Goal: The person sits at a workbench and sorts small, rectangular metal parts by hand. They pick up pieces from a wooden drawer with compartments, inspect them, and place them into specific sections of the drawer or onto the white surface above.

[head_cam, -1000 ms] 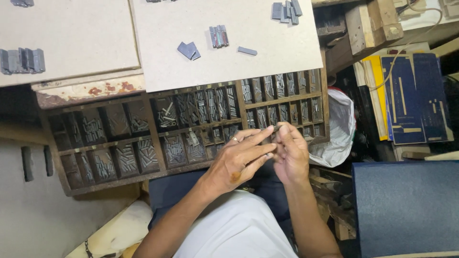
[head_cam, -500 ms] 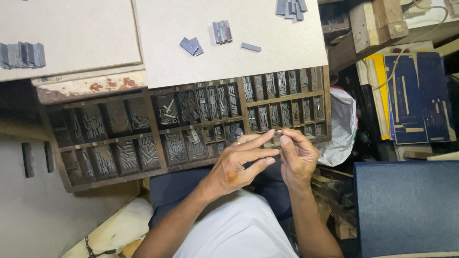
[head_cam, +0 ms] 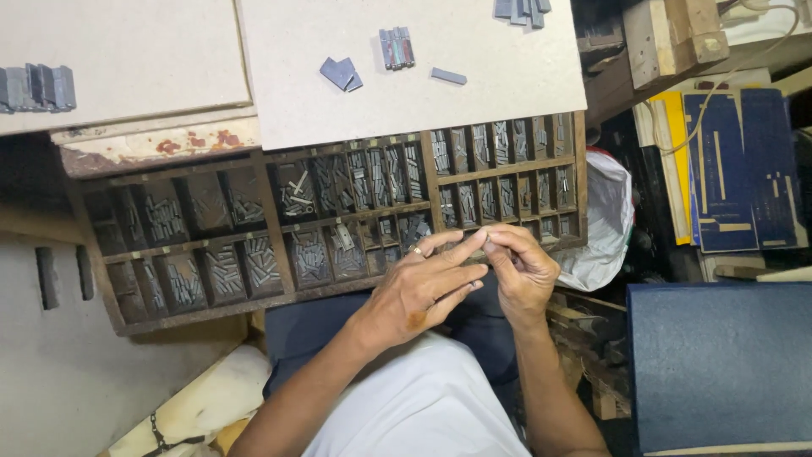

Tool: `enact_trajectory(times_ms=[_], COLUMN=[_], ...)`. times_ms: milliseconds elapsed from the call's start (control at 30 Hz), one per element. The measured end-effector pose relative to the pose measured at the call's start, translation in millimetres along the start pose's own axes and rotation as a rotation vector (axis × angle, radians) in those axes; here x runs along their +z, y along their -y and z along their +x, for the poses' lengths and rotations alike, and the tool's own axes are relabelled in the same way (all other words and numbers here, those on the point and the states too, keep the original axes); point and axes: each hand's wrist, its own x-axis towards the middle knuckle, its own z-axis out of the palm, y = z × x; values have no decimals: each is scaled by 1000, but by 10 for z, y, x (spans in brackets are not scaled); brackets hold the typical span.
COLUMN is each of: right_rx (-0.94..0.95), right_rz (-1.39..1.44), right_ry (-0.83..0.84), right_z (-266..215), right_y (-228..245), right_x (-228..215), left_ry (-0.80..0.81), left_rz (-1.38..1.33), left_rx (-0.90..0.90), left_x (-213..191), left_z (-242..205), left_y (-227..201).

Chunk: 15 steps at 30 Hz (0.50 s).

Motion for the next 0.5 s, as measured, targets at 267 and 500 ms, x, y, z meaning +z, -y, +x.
enact_trajectory(times_ms=[267,500], right_rx=[12,168], right_rz=[-28,-30], right_ry=[24,46], right_z=[-5,-61], right_y=[-29,58], right_x=[-34,-20], left_ry=[0,-2], left_rz=[143,166], left_rx=[58,66], left_x=[37,9], left_z=[-51,-65], left_y=[85,132])
